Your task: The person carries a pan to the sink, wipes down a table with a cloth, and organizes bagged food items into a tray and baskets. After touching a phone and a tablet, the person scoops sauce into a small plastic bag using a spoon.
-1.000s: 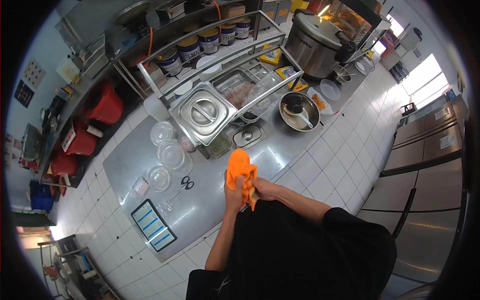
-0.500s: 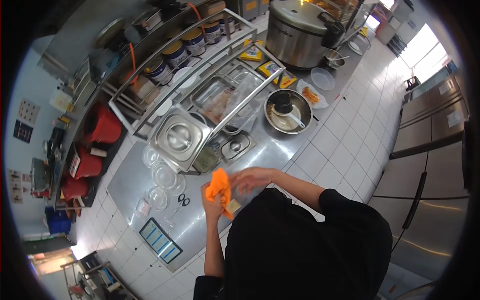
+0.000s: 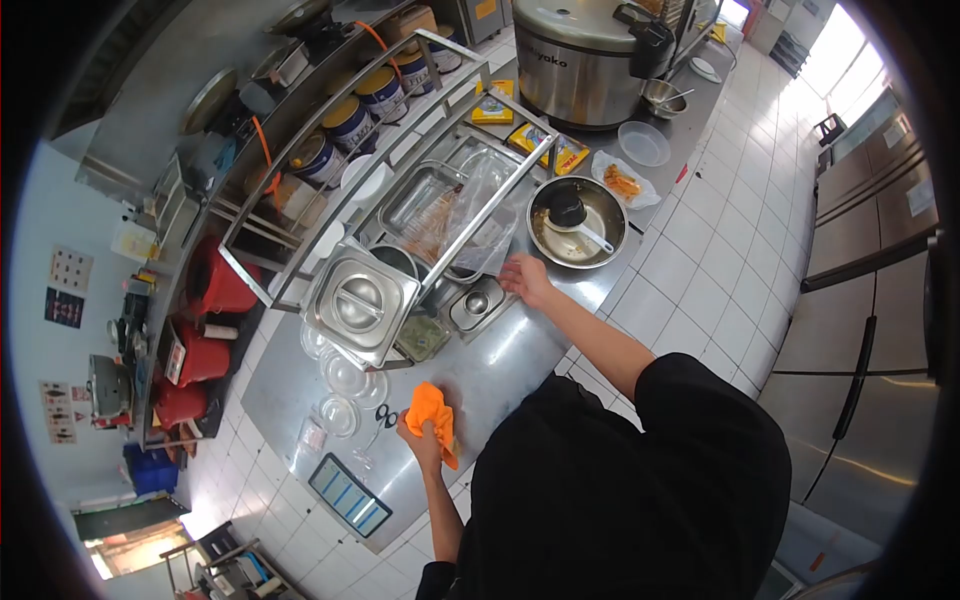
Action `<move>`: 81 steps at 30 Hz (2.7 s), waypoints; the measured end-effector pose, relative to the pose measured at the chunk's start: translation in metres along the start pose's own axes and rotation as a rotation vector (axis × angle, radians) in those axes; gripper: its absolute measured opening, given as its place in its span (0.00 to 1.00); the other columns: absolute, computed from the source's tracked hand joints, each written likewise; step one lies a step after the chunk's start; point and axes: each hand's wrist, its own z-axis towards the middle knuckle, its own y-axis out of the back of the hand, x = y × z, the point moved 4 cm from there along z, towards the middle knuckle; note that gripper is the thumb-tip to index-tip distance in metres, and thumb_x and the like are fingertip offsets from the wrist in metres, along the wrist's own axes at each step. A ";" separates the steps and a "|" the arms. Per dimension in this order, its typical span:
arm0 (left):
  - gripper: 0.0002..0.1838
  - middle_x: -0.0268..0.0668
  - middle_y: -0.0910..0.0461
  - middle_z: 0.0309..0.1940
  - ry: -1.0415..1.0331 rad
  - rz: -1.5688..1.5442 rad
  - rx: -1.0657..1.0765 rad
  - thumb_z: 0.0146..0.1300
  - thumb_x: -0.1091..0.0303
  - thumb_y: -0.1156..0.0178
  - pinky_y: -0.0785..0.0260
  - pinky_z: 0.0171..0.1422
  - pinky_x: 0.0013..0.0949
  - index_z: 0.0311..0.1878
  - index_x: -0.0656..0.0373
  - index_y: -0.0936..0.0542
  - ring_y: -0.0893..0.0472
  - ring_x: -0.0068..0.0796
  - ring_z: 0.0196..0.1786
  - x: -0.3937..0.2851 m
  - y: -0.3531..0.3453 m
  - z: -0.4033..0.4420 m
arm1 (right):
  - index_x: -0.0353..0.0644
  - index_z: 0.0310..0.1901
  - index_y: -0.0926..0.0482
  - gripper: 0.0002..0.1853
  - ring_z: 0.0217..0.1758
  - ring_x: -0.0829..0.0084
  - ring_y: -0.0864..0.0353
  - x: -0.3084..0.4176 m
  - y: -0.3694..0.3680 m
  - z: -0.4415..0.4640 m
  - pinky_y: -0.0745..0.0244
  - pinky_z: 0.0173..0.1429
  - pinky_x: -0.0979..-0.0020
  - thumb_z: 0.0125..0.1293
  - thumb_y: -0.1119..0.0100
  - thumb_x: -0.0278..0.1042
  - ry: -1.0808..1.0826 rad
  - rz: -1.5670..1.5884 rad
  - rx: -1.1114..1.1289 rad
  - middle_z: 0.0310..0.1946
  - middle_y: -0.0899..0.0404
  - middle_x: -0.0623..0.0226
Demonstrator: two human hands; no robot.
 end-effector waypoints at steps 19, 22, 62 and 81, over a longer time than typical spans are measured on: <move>0.19 0.40 0.26 0.56 0.305 -0.694 0.334 0.71 0.58 0.43 0.26 0.56 0.44 0.59 0.55 0.29 0.23 0.38 0.50 -0.136 -0.226 0.169 | 0.35 0.49 0.25 0.19 0.49 0.62 0.20 0.077 0.212 -0.019 0.24 0.54 0.59 0.69 0.53 0.43 0.403 0.114 -0.253 0.46 0.19 0.56; 0.16 0.39 0.24 0.47 0.367 -0.650 0.228 0.67 0.61 0.40 0.25 0.52 0.44 0.55 0.54 0.28 0.23 0.36 0.45 -0.137 -0.233 0.170 | 0.35 0.48 0.25 0.17 0.47 0.62 0.19 0.088 0.211 -0.024 0.23 0.52 0.60 0.68 0.51 0.41 0.417 0.135 -0.227 0.45 0.18 0.56; 0.24 0.32 0.30 0.34 0.450 -0.811 0.279 0.40 0.88 0.53 0.36 0.37 0.29 0.42 0.54 0.33 0.30 0.28 0.34 -0.111 -0.254 0.007 | 0.46 0.49 0.28 0.12 0.47 0.67 0.19 0.154 0.226 -0.019 0.22 0.46 0.64 0.75 0.53 0.43 0.432 0.115 -0.232 0.45 0.21 0.65; 0.38 0.39 0.38 0.73 0.464 -0.428 1.010 0.66 0.62 0.35 0.40 0.75 0.39 0.75 0.59 0.41 0.34 0.35 0.72 -0.061 -0.237 -0.138 | 0.43 0.66 0.29 0.27 0.65 0.64 0.26 -0.043 0.242 -0.197 0.34 0.72 0.59 0.78 0.58 0.54 0.134 0.140 -0.208 0.60 0.23 0.64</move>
